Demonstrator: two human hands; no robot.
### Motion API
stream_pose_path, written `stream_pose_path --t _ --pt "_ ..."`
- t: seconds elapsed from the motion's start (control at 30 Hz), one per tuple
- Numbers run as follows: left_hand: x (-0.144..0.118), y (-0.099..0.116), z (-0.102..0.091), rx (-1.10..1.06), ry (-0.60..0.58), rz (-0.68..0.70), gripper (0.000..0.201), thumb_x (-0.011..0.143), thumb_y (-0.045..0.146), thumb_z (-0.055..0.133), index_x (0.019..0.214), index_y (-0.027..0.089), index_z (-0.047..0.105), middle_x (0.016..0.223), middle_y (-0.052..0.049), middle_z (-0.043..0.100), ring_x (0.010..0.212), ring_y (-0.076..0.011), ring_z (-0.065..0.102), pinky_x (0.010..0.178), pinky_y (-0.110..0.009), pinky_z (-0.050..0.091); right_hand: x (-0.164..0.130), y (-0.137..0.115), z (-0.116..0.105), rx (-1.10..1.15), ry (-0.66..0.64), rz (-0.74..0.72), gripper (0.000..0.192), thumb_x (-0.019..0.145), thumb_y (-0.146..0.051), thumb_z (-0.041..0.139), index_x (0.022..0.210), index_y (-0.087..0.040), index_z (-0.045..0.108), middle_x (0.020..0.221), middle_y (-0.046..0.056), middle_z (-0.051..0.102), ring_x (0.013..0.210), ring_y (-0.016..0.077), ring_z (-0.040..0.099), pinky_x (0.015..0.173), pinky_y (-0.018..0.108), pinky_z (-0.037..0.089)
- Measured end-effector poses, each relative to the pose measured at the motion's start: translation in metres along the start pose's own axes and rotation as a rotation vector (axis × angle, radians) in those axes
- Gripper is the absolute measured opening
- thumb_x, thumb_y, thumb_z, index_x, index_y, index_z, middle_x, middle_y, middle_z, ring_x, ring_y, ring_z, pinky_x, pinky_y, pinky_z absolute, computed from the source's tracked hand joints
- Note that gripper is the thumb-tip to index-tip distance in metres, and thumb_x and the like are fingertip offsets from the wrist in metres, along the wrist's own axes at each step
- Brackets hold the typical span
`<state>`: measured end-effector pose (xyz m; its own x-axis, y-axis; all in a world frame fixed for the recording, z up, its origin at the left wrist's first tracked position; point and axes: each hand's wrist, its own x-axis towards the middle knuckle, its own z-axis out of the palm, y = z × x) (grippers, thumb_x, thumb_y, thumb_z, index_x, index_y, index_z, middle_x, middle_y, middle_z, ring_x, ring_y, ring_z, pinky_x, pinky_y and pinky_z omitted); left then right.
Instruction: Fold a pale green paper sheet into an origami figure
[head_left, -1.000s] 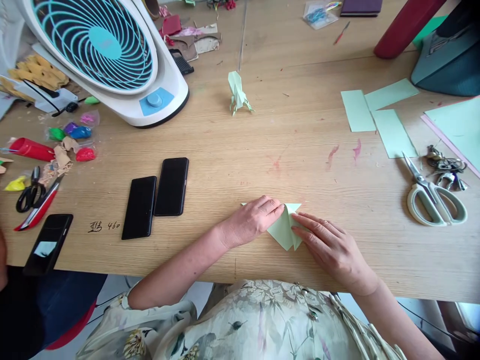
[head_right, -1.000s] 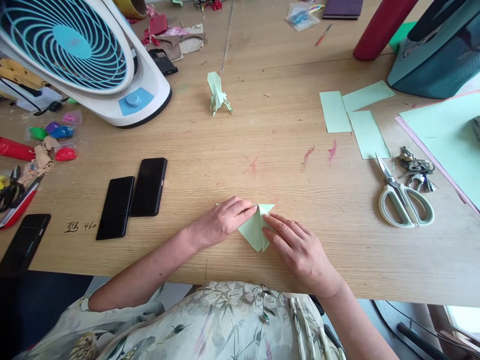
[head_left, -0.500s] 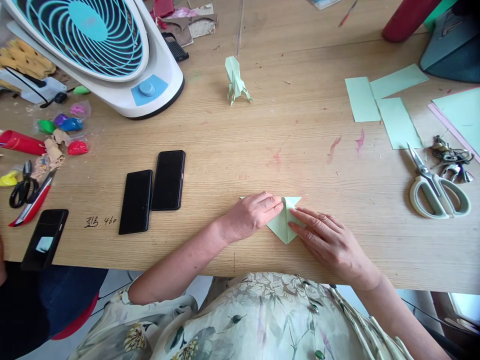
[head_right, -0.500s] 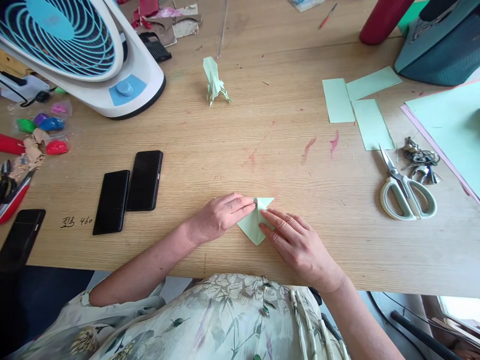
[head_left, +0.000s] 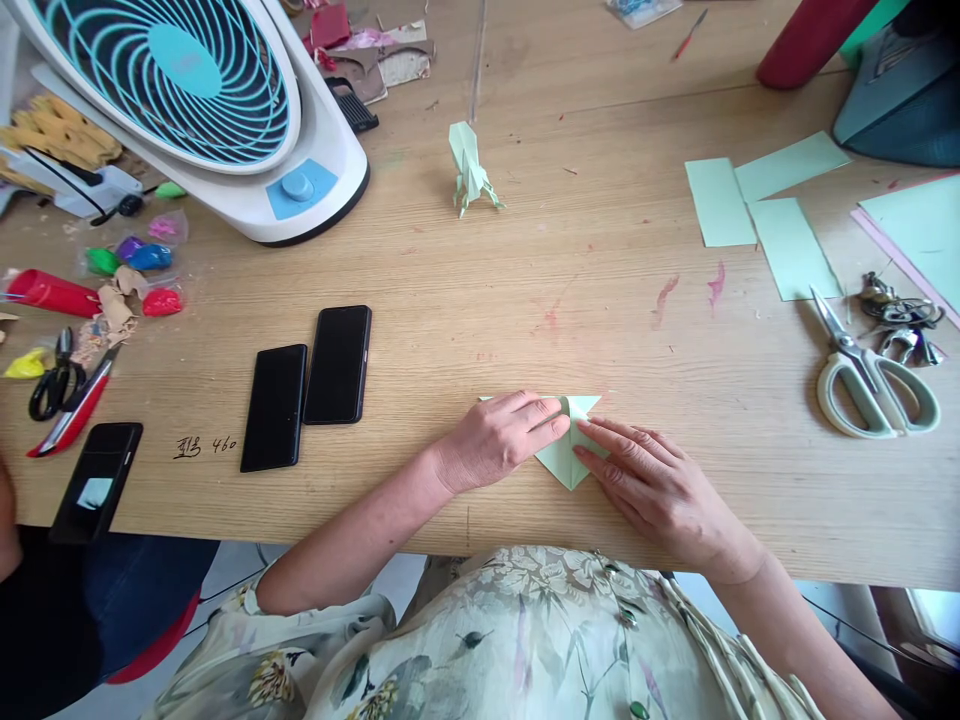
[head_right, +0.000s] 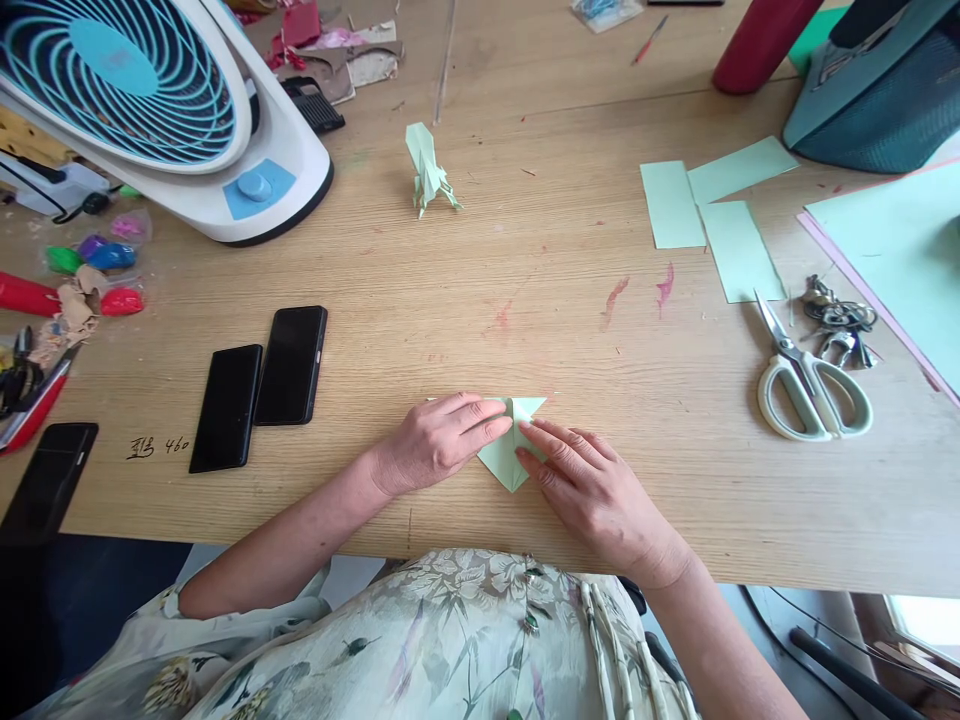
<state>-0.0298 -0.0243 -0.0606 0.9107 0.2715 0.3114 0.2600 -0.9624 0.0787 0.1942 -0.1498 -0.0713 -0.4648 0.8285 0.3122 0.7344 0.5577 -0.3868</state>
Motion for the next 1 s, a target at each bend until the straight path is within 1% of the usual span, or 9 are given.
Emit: stream_pose_path --t 0.2,0.3,0.5,0.63,0.83,1.0 --pt "-0.002 0.0 0.001 0.031 0.076 0.025 0.021 0.096 0.013 0.05 0.108 0.024 0.064 0.108 0.001 0.07 0.098 -0.0117 0.063 0.08 -0.021 0.05 0.0 0.0 -0.001 0.007 -0.004 0.007 0.04 0.094 -0.008 0.049 0.132 -0.017 0.058 0.146 0.016 0.05 0.134 0.0317 0.048 0.098 0.048 0.051" --pt "-0.004 0.0 0.002 0.032 0.089 0.039 0.023 0.096 0.013 0.051 0.11 0.026 0.064 0.106 0.002 0.07 0.097 -0.0117 0.064 0.076 -0.02 0.05 0.0 -0.001 -0.001 0.009 -0.01 0.003 0.04 0.095 -0.008 0.049 0.133 -0.016 0.058 0.146 0.016 0.05 0.134 0.0316 0.047 0.098 0.048 0.051" --pt "-0.008 -0.001 0.0 0.032 0.056 0.098 0.033 0.095 0.012 0.053 0.121 0.03 0.061 0.111 0.002 0.069 0.104 -0.0142 0.062 0.079 -0.023 0.052 0.0 -0.002 -0.001 0.01 -0.01 0.009 0.041 0.094 -0.007 0.05 0.134 -0.016 0.057 0.146 0.016 0.05 0.135 0.0314 0.047 0.098 0.048 0.05" --pt "-0.01 0.0 -0.003 0.056 0.01 0.132 0.033 0.095 0.015 0.054 0.123 0.031 0.061 0.118 0.001 0.067 0.111 -0.0178 0.06 0.082 -0.026 0.053 -0.001 -0.002 0.0 -0.001 -0.013 0.009 0.043 0.095 -0.007 0.05 0.136 -0.015 0.054 0.146 0.017 0.05 0.135 0.0308 0.046 0.099 0.047 0.049" --pt "-0.012 0.002 -0.005 0.083 -0.036 0.13 0.033 0.096 0.018 0.054 0.126 0.03 0.059 0.123 -0.003 0.063 0.115 -0.0196 0.057 0.086 -0.027 0.053 0.001 -0.003 -0.001 -0.008 -0.027 0.01 0.04 0.094 -0.006 0.049 0.133 -0.012 0.056 0.146 0.017 0.05 0.136 0.0296 0.044 0.101 0.046 0.047" --pt "-0.012 0.003 -0.006 0.095 -0.044 0.131 0.032 0.096 0.019 0.054 0.125 0.03 0.06 0.124 -0.002 0.063 0.115 -0.0194 0.057 0.085 -0.027 0.054 -0.001 -0.01 -0.002 -0.02 0.009 0.001 0.037 0.093 -0.005 0.051 0.128 -0.011 0.06 0.144 0.017 0.052 0.137 0.0301 0.044 0.103 0.046 0.046"
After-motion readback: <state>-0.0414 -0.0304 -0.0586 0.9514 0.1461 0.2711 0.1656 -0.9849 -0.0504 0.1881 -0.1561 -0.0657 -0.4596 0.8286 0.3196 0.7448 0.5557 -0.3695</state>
